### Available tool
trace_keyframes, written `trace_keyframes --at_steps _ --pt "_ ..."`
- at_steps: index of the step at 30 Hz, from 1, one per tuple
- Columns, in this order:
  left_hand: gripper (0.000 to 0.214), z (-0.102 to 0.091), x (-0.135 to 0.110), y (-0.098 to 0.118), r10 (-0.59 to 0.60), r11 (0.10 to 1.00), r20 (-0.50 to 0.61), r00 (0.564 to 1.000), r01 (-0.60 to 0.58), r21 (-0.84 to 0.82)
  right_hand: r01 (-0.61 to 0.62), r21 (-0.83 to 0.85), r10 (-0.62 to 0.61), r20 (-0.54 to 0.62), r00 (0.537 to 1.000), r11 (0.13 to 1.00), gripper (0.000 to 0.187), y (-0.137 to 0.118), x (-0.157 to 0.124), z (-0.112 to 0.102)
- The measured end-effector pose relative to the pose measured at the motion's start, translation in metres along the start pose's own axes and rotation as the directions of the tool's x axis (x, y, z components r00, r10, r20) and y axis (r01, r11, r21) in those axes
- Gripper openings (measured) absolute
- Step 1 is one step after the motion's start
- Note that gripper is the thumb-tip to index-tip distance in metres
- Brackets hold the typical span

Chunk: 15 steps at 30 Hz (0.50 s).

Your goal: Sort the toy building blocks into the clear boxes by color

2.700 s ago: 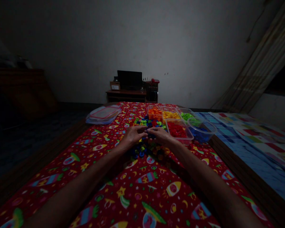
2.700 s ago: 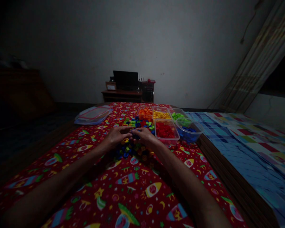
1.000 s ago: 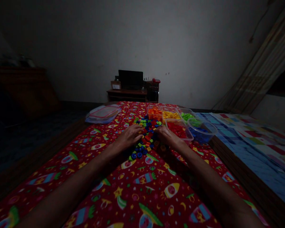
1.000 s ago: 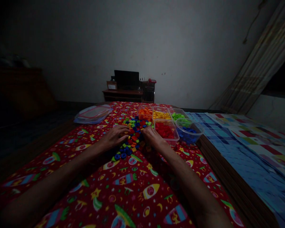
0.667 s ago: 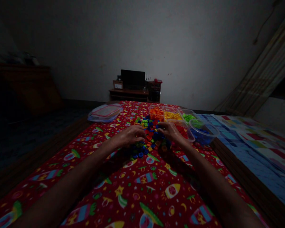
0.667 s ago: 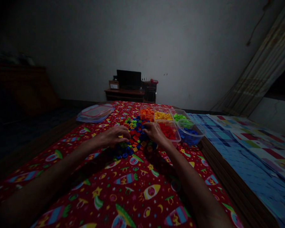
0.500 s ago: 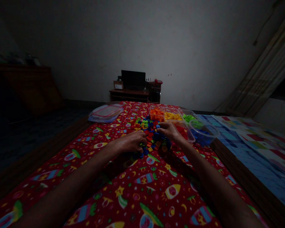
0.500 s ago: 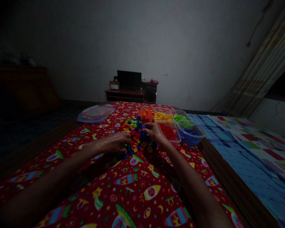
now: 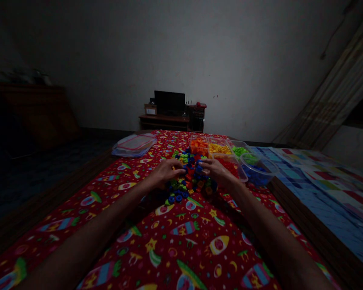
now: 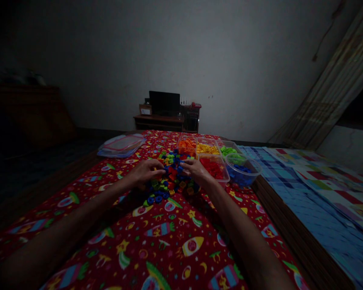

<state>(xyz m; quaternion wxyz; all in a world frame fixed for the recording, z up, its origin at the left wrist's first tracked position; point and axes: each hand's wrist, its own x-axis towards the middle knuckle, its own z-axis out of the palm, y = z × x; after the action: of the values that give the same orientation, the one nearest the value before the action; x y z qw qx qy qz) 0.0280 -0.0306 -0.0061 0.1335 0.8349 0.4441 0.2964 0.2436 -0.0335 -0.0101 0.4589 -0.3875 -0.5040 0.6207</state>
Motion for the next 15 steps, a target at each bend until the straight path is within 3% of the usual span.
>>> trace_keyframes --at_steps 3,7,11,15 --pt "0.027 0.004 0.001 0.005 -0.070 0.992 -0.054 0.996 0.064 -0.108 -0.080 0.093 0.078 0.032 0.996 0.992 0.022 0.009 0.005 0.007" --pt "0.024 0.010 -0.003 0.015 -0.012 0.996 -0.063 0.998 0.007 -0.088 -0.122 0.081 0.117 0.067 0.991 0.989 0.017 0.016 0.006 0.022" --pt "0.022 0.010 -0.008 0.023 0.003 1.000 -0.038 0.999 -0.002 0.027 -0.117 0.030 0.114 0.085 0.990 0.993 0.020 0.015 -0.001 0.033" --pt "0.026 0.008 -0.008 0.023 0.011 0.999 -0.058 0.998 -0.008 0.051 -0.034 -0.055 0.038 0.069 0.997 0.998 0.026 0.005 -0.004 0.022"
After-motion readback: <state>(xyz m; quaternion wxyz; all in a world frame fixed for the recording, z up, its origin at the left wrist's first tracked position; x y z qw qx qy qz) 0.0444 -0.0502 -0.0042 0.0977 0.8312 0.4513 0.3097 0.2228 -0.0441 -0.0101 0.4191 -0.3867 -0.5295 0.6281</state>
